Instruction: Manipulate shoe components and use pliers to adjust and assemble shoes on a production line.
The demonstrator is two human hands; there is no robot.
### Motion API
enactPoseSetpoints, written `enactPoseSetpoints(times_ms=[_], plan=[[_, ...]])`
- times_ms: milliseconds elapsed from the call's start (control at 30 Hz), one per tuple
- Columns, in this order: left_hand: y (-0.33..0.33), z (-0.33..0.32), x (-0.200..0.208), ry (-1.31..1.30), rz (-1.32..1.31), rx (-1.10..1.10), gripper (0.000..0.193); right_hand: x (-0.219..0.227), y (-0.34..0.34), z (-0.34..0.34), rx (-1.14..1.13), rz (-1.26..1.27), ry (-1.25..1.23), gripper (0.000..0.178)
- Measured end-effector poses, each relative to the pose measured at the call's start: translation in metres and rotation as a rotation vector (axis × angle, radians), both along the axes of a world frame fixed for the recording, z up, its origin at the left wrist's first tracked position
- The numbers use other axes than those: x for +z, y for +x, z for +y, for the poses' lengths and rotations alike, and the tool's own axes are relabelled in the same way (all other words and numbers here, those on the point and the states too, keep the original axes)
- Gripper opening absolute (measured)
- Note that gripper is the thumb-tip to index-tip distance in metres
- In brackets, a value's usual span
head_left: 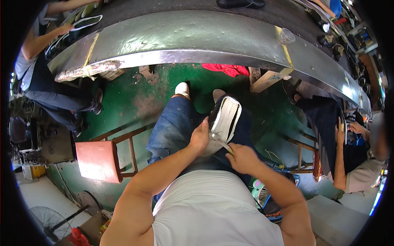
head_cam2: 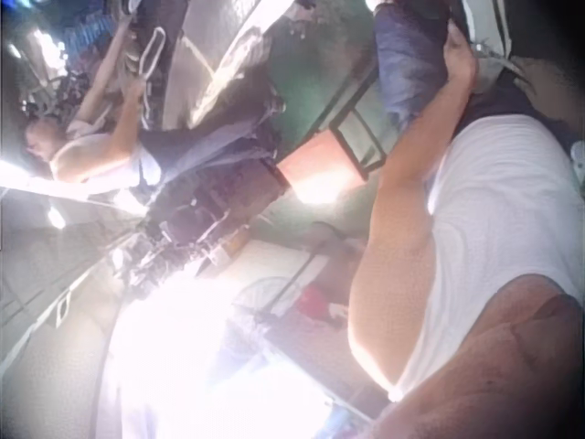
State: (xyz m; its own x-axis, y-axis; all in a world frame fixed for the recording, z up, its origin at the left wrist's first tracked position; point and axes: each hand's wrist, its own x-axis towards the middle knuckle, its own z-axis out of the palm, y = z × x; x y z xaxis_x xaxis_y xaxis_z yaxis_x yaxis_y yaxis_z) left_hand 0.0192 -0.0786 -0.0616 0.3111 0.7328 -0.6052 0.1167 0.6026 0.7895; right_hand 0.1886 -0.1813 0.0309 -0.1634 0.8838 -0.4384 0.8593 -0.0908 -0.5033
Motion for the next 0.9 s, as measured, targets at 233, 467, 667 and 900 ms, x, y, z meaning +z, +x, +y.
enactPoseSetpoints(times_ms=[233,467,667,900], plan=[[-0.006,0.005,0.006,0.493,0.373,-0.238,0.051,0.016,0.017,0.004,0.016,0.025,0.051,0.049],[-0.005,0.01,0.004,0.559,0.375,-0.282,0.051,0.021,0.025,0.0,-0.013,-0.066,0.172,0.055],[-0.004,0.009,0.004,0.699,0.419,-0.408,0.051,0.013,0.029,0.028,-0.112,-0.226,0.165,0.045],[-0.003,0.024,0.01,1.083,0.464,-0.762,0.057,-0.047,0.045,0.007,-0.345,-0.035,0.327,0.026]])
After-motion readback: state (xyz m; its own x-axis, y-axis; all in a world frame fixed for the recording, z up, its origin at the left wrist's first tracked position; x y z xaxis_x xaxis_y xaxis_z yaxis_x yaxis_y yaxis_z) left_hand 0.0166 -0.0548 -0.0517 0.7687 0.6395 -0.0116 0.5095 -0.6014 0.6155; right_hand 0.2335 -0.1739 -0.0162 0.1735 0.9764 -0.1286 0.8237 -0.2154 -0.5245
